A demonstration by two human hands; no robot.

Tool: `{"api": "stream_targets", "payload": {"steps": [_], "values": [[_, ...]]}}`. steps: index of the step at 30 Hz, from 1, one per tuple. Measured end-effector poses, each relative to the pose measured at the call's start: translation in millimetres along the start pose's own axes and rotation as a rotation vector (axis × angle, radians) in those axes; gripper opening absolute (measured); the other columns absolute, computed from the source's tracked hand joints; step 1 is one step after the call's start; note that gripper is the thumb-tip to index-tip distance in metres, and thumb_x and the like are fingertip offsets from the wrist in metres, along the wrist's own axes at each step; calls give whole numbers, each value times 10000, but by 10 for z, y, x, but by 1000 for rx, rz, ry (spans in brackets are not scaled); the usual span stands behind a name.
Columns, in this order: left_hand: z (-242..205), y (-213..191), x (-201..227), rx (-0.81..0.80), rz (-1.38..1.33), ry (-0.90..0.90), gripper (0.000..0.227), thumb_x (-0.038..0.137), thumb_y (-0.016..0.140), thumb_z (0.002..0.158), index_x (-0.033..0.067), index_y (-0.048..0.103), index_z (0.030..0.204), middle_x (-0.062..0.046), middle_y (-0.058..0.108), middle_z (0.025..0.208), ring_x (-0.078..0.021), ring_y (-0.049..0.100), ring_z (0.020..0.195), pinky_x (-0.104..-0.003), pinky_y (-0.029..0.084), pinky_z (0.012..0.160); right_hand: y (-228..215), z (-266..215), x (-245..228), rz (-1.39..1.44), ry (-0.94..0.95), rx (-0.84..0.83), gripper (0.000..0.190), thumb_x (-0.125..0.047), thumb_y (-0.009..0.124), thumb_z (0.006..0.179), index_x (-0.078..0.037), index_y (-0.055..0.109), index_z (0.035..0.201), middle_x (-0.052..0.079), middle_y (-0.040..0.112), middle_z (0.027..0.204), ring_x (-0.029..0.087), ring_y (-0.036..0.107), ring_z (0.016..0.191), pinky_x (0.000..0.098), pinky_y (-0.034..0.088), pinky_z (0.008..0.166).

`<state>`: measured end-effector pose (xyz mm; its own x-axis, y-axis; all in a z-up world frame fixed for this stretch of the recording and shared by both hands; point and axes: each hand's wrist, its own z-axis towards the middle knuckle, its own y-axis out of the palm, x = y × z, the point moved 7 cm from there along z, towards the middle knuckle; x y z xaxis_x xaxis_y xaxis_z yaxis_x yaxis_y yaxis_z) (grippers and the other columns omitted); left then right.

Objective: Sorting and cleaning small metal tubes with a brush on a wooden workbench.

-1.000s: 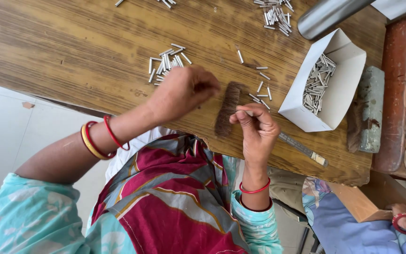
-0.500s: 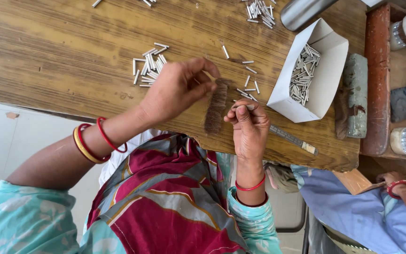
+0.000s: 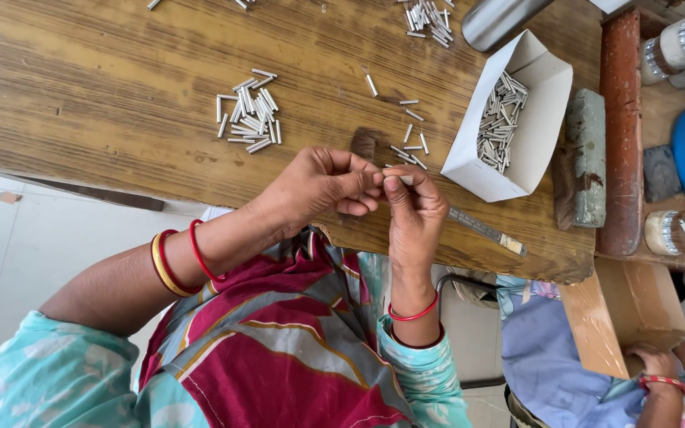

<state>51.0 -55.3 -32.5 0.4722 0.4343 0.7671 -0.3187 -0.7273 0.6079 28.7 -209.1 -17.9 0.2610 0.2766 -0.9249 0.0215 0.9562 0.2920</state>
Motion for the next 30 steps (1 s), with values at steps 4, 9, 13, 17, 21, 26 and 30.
{"api": "stream_targets", "payload": {"steps": [4,9,13,17,21,26,30], "values": [[-156,115,150,15,219,160,196,133,687,1016,-39,737,1098,-79,760,915,-114,719,792,-267,625,743,139,-34,-148,-286,-89,-7,50,-62,710,1053,-15,717,1069,45,714,990,117,658,915,269,554,853],[-532,389,573,180,940,828,371,36,650,1010,109,622,1372,-163,741,1107,-271,765,966,-351,622,791,53,2,-121,-144,-59,60,130,-141,708,1057,-18,683,1020,22,675,924,106,635,838,284,587,798],[-510,400,570,198,1065,815,571,48,638,972,161,505,1515,-134,751,1020,-311,745,882,-402,602,731,87,28,-46,-51,-5,34,145,-151,721,1038,-11,685,1023,35,691,936,124,660,822,287,589,801],[-476,390,536,250,1213,742,638,142,707,973,223,446,1549,-123,724,873,-335,706,776,-460,565,660,79,28,2,-27,15,36,154,-158,737,1013,-12,693,1034,37,700,927,137,688,802,288,602,787],[-481,377,539,257,1188,742,620,136,688,983,226,452,1550,-122,727,891,-335,712,797,-461,563,668,73,31,11,-25,34,30,162,-159,745,1005,-6,698,1030,37,706,914,135,693,796,284,602,783],[-500,371,546,247,1151,758,591,152,689,997,224,460,1537,-119,738,937,-330,724,828,-447,573,673,78,37,-12,-70,44,27,154,-150,747,1000,-4,708,1032,34,714,915,130,706,804,283,612,796],[-510,368,563,237,1188,727,589,137,696,989,222,468,1525,-123,733,918,-337,717,808,-457,564,662,102,45,-72,-160,34,5,130,-120,737,1002,0,719,1046,52,738,922,127,721,811,277,619,797]]}}
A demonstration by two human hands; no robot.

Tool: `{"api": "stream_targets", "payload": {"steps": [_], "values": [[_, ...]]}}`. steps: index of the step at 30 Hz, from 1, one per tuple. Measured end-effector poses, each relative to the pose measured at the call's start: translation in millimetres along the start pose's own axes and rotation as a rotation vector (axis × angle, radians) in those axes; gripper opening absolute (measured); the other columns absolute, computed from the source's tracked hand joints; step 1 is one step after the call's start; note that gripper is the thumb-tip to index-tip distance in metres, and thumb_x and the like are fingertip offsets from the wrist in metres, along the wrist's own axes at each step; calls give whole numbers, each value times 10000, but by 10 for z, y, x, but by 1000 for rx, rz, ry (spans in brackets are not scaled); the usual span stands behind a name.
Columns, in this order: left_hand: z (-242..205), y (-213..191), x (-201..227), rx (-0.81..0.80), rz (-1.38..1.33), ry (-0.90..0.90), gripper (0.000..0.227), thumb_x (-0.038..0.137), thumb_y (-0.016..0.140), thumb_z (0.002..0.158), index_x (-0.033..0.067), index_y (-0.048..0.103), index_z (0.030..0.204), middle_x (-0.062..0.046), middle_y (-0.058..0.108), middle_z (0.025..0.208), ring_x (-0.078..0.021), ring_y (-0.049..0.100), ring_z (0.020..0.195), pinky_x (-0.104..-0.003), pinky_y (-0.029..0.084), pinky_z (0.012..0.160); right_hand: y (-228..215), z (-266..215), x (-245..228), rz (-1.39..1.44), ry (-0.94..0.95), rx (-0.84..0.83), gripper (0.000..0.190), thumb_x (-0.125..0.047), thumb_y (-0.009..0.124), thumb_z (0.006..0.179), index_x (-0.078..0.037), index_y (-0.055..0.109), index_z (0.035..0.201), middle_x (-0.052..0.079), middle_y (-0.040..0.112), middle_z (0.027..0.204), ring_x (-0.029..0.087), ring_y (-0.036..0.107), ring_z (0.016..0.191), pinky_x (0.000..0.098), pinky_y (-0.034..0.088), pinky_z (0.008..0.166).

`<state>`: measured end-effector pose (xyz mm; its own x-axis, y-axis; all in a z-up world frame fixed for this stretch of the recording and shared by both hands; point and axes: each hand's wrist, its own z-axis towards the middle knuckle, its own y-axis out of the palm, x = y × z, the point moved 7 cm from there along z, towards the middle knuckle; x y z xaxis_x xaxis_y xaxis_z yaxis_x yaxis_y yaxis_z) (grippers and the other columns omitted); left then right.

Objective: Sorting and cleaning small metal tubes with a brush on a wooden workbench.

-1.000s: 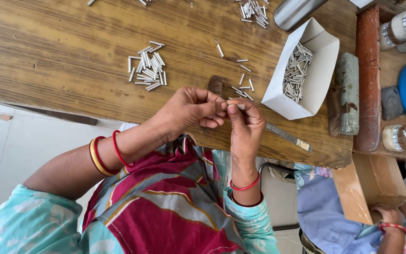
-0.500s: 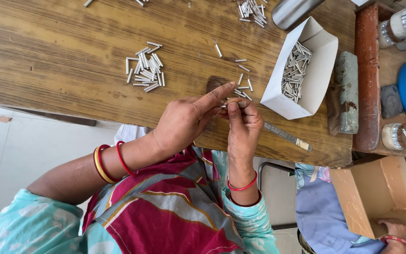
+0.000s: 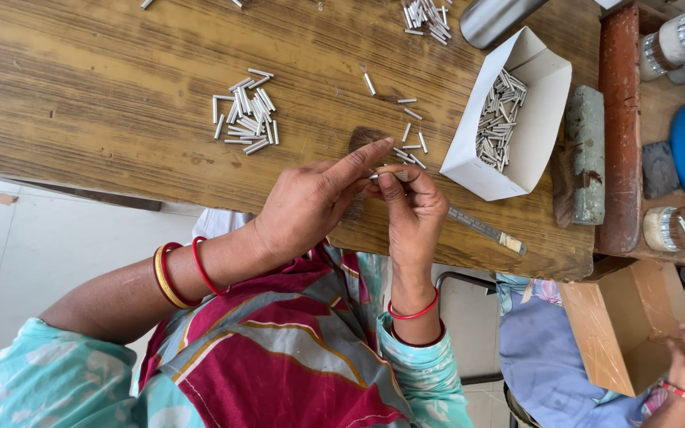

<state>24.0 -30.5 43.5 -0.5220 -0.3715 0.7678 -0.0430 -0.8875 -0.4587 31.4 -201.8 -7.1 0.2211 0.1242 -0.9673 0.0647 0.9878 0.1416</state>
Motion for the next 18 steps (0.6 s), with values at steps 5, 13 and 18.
{"api": "stream_targets", "payload": {"steps": [5,13,18], "values": [[-29,-21,32,-6,53,76,676,44,670,924,206,450,1543,-90,743,958,-312,716,826,-433,579,680,-36,35,-16,-75,16,-71,105,-78,731,1010,2,730,1078,59,749,942,126,717,825,269,614,804],[-34,-14,79,-58,160,120,771,2,654,860,166,407,1572,-59,729,929,-284,701,788,-423,579,672,10,37,-66,-74,-17,-185,116,16,745,979,0,729,1092,61,734,1012,128,713,887,266,607,834],[-5,-32,74,-25,133,115,743,43,687,906,163,395,1578,-95,711,913,-296,696,796,-429,570,667,146,50,-256,8,1,-140,387,-61,763,917,-61,664,1291,17,702,999,86,675,859,243,594,837]]}}
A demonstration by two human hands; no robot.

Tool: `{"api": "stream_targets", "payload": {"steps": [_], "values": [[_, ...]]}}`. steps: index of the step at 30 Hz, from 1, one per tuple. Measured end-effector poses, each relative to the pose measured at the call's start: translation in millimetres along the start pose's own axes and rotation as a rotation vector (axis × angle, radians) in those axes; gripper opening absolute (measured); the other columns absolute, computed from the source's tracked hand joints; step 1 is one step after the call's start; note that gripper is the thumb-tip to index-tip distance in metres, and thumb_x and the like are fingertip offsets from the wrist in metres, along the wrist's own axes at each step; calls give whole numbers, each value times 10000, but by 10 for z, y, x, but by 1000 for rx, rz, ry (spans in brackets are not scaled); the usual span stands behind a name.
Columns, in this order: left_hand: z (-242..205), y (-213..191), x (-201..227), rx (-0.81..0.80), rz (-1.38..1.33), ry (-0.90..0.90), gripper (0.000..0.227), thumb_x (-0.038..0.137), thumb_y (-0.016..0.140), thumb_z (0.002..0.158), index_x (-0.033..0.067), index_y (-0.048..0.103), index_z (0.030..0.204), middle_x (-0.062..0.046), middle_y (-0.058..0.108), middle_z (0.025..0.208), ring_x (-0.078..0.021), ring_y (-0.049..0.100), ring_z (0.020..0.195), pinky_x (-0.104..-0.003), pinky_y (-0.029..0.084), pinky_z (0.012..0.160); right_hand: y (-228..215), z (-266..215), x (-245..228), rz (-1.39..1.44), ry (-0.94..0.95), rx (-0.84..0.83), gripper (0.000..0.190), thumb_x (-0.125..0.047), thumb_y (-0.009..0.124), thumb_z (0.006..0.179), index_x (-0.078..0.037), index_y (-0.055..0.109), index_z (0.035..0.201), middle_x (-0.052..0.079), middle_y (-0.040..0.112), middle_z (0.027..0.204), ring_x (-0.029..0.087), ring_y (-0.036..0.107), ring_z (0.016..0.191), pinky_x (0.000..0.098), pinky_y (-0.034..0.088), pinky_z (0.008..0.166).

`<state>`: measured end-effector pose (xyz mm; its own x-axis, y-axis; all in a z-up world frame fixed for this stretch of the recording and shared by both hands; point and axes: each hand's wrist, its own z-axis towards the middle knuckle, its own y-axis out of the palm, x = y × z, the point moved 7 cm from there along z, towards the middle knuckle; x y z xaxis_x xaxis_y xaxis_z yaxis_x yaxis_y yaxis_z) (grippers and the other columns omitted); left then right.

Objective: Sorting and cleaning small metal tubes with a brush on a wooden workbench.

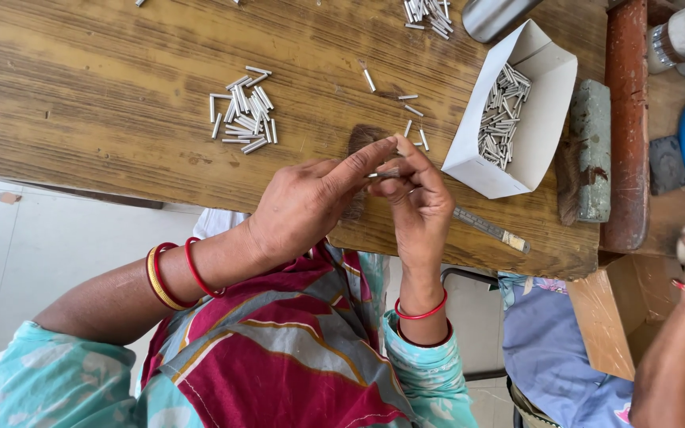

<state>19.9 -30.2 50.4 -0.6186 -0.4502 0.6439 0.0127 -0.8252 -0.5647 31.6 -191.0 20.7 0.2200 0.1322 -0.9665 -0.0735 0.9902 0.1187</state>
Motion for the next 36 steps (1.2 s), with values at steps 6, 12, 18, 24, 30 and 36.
{"api": "stream_targets", "payload": {"steps": [6,12,18,24,30,36], "values": [[13,41,-8,-39,-8,-46,753,23,678,884,179,413,1571,-91,706,850,-297,701,783,-442,567,679,-121,-60,185,-122,-78,27,155,-115,758,1023,2,736,1122,43,708,1024,111,684,842,250,582,782],[23,-33,-26,60,-255,-93,625,66,664,986,139,426,1560,-124,729,1044,-317,729,916,-399,598,759,-51,-86,261,75,-4,42,154,-99,741,1007,0,741,1125,25,686,1153,96,658,858,246,557,745],[155,-327,-52,43,-254,69,473,33,693,951,95,610,1413,-171,686,1216,-331,722,1032,-376,609,870,-114,-122,127,-115,-55,4,133,-48,703,1022,-4,733,1144,58,732,1106,109,716,924,266,601,863],[206,-206,-154,-130,-287,92,269,115,775,910,74,741,1173,-116,749,1044,-303,731,940,-382,594,799,-44,-154,56,-195,-72,-17,156,54,721,1021,18,666,1162,60,719,1040,94,662,945,222,539,875],[204,-115,-212,-187,-348,18,135,74,745,903,72,757,1037,-90,754,936,-264,748,860,-355,594,749,-10,-182,33,-106,-80,8,217,79,718,1005,-25,563,1116,63,697,1018,96,680,940,230,560,880],[180,-106,-269,-118,-505,-184,89,60,759,914,69,755,1002,-59,771,874,-171,758,797,-292,601,725,40,-139,-51,-50,-89,-3,253,67,701,1009,-49,492,1092,110,722,1023,155,725,1002,249,571,907]]}}
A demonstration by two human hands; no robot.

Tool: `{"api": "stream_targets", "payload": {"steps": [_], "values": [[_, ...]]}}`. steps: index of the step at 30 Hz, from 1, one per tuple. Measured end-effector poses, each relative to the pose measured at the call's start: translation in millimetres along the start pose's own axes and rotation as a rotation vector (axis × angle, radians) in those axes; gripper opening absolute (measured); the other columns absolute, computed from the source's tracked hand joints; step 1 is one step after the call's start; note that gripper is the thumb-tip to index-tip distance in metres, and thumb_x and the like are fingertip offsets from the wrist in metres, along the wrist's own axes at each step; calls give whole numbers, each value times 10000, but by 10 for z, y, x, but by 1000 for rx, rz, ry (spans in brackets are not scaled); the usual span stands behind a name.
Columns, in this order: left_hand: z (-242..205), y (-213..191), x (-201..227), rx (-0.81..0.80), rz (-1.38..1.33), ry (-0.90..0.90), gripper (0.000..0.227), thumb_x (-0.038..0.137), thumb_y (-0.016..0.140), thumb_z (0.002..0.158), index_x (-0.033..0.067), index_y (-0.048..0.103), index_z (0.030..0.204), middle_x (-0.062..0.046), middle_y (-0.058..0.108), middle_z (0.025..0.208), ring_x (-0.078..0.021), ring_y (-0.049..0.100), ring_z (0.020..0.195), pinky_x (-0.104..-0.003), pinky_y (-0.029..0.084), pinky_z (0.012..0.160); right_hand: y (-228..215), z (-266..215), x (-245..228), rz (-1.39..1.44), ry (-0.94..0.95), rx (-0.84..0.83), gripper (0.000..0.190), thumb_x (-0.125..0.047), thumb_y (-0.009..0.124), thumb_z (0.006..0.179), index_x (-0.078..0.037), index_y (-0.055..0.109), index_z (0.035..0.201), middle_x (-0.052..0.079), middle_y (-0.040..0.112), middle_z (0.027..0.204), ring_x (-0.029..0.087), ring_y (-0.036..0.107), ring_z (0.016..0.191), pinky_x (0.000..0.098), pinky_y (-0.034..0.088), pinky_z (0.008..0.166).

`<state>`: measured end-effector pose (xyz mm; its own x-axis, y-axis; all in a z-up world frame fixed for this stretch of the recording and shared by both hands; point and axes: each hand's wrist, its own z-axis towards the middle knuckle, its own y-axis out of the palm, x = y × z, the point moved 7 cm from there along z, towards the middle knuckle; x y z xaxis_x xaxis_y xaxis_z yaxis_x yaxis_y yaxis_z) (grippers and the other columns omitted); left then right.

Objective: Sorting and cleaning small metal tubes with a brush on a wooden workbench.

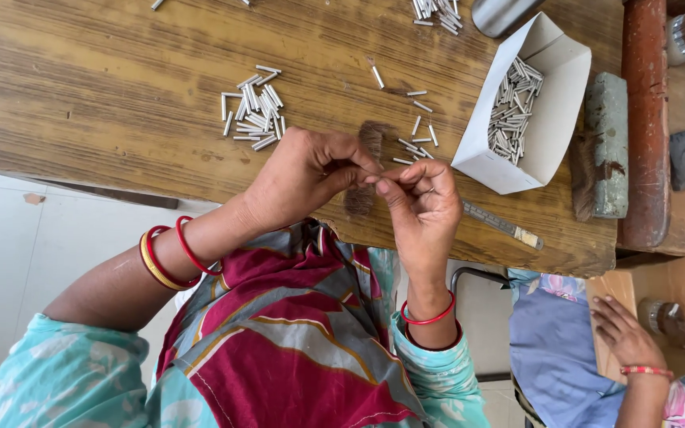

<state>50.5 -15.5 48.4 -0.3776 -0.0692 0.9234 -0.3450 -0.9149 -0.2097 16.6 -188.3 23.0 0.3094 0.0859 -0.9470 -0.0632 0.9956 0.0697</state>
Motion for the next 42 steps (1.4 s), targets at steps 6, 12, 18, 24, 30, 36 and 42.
{"api": "stream_targets", "payload": {"steps": [6,12,18,24,30,36,42], "values": [[-79,83,-88,125,-157,-21,57,20,740,966,43,744,1019,-68,758,885,-169,742,816,-274,607,743,-41,17,0,10,-6,33,271,53,715,1027,-55,481,1109,128,718,1011,168,713,968,267,576,890],[-106,152,-32,119,-17,121,171,-23,724,965,40,724,1124,-98,740,1056,-219,767,967,-315,628,833,-116,8,78,72,18,46,284,42,726,1018,-56,483,1127,115,706,1015,162,707,966,277,578,903],[-182,327,40,14,455,224,523,-4,666,923,113,636,1432,-121,600,1376,-332,646,1231,-420,569,1013,-342,24,239,19,33,104,296,36,742,1005,-64,493,1129,96,710,998,122,663,868,254,562,849],[-333,451,-59,-101,780,226,664,431,688,880,98,567,1442,-243,297,1606,-419,333,1470,-583,249,1210,-562,205,151,-735,-7,173,294,44,755,1019,-35,606,1259,67,756,1037,134,714,906,252,588,846],[-367,267,-161,15,134,20,842,646,292,1119,37,183,1691,-186,63,1787,-364,71,1698,-475,96,1396,-152,54,236,70,-27,86,635,-548,469,1191,-168,262,1655,148,507,1590,236,481,1438,362,336,1259],[-289,618,-422,201,-577,-19,868,686,168,1121,55,-39,1679,-94,-75,1783,-223,-91,1676,-361,-34,1376,177,82,422,302,69,57,847,-765,166,1075,-210,29,1699,150,167,1777,267,150,1620,409,19,1377],[-247,241,-240,200,-131,-12,642,491,434,1181,40,302,1618,-180,284,1695,-307,256,1622,-404,224,1387,-93,36,351,242,68,78,737,-672,300,1133,-201,168,1684,102,311,1720,220,325,1593,371,179,1361]]}}
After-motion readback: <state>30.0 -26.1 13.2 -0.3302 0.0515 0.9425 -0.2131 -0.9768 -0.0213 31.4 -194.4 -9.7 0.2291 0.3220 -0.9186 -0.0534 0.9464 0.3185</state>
